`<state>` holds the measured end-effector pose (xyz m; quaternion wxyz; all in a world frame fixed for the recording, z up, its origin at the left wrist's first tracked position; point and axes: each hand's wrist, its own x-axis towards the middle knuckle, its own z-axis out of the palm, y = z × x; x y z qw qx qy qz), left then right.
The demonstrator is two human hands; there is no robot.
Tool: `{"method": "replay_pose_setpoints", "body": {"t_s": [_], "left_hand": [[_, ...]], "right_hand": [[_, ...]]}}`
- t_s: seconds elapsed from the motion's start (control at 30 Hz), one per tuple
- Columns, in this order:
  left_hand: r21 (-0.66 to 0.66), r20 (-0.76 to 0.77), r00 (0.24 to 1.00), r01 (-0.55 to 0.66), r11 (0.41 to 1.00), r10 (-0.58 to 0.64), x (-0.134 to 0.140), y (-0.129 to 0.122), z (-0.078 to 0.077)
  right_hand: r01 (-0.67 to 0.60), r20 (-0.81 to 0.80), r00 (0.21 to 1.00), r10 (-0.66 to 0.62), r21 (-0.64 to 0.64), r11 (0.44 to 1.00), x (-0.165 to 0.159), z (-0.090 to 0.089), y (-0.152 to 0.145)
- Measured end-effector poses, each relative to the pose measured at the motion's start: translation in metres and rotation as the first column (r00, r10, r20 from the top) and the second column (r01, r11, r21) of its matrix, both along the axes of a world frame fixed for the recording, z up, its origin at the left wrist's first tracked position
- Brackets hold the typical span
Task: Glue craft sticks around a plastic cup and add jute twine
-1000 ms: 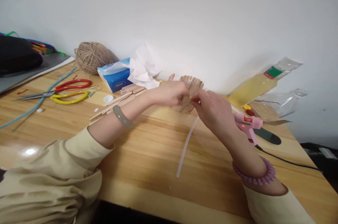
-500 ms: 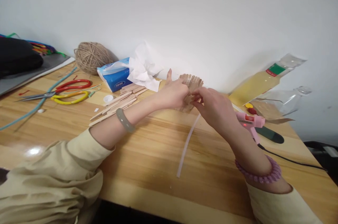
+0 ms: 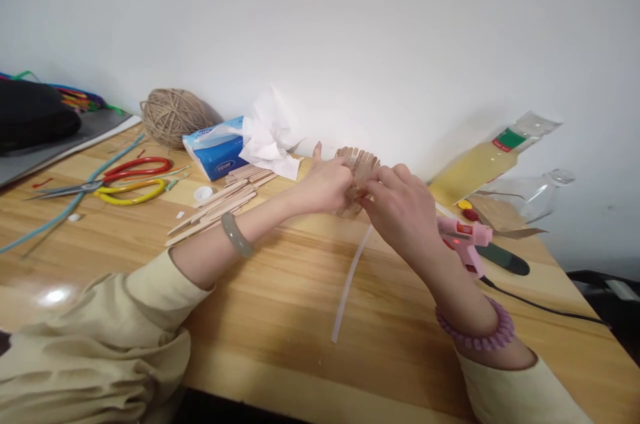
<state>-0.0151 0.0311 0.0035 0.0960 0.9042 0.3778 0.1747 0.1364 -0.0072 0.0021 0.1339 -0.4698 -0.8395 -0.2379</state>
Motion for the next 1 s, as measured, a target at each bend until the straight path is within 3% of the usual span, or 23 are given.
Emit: {"method": "replay_pose_setpoints", "body": {"t_s": [0.1, 0.17, 0.23, 0.3, 0.37, 0.4, 0.47, 0.53, 0.57, 0.67, 0.83, 1.0], "left_hand": [[-0.05, 0.161, 0.98, -0.107, 0.993, 0.114, -0.006, 0.004, 0.007], [-0.185, 0.376, 0.899, -0.165, 0.969, 0.224, -0.014, 0.009, 0.016], [-0.371, 0.617, 0.712, -0.111, 0.922, 0.335, -0.021, 0.013, 0.026], [-0.486, 0.772, 0.493, 0.052, 0.872, 0.401, -0.024, 0.013, 0.034], [-0.508, 0.834, 0.348, 0.18, 0.842, 0.429, -0.023, 0.01, 0.038], [-0.504, 0.847, 0.309, 0.211, 0.837, 0.432, -0.02, 0.007, 0.038], [-0.486, 0.865, 0.265, 0.239, 0.841, 0.425, -0.012, 0.002, 0.034], [-0.469, 0.876, 0.258, 0.259, 0.845, 0.407, -0.005, -0.004, 0.029], [-0.465, 0.878, 0.265, 0.271, 0.843, 0.399, -0.002, -0.005, 0.027], [-0.473, 0.872, 0.304, 0.33, 0.817, 0.383, 0.002, -0.009, 0.023], [-0.479, 0.869, 0.363, 0.454, 0.751, 0.335, -0.002, -0.012, 0.028], [-0.511, 0.821, 0.483, 0.389, 0.766, 0.303, -0.003, -0.017, 0.034]], "right_hand": [[-0.008, -0.199, 0.98, 0.018, 0.049, 0.999, 0.002, 0.005, -0.001], [0.002, -0.458, 0.888, 0.039, 0.088, 0.996, 0.005, 0.01, -0.001], [0.027, -0.741, 0.671, 0.006, 0.033, 0.999, 0.008, 0.014, 0.001], [-0.04, -0.919, 0.375, -0.123, -0.149, 0.988, 0.012, 0.015, 0.005], [-0.252, -0.944, 0.148, -0.296, -0.325, 0.911, 0.013, 0.016, 0.008], [-0.381, -0.923, 0.096, -0.374, -0.381, 0.843, 0.013, 0.017, 0.008], [-0.592, -0.885, 0.086, -0.458, -0.415, 0.69, 0.011, 0.02, 0.006], [-0.695, -0.881, 0.101, -0.463, -0.395, 0.6, 0.008, 0.024, 0.002], [-0.711, -0.887, 0.088, -0.454, -0.375, 0.595, 0.006, 0.026, 0.0], [-0.671, -0.909, 0.027, -0.417, -0.325, 0.667, 0.002, 0.028, -0.003], [-0.585, -0.948, 0.024, -0.317, -0.271, 0.764, 0.002, 0.025, 0.001], [-0.589, -0.944, -0.076, -0.32, -0.216, 0.779, -0.001, 0.024, 0.0]]}}
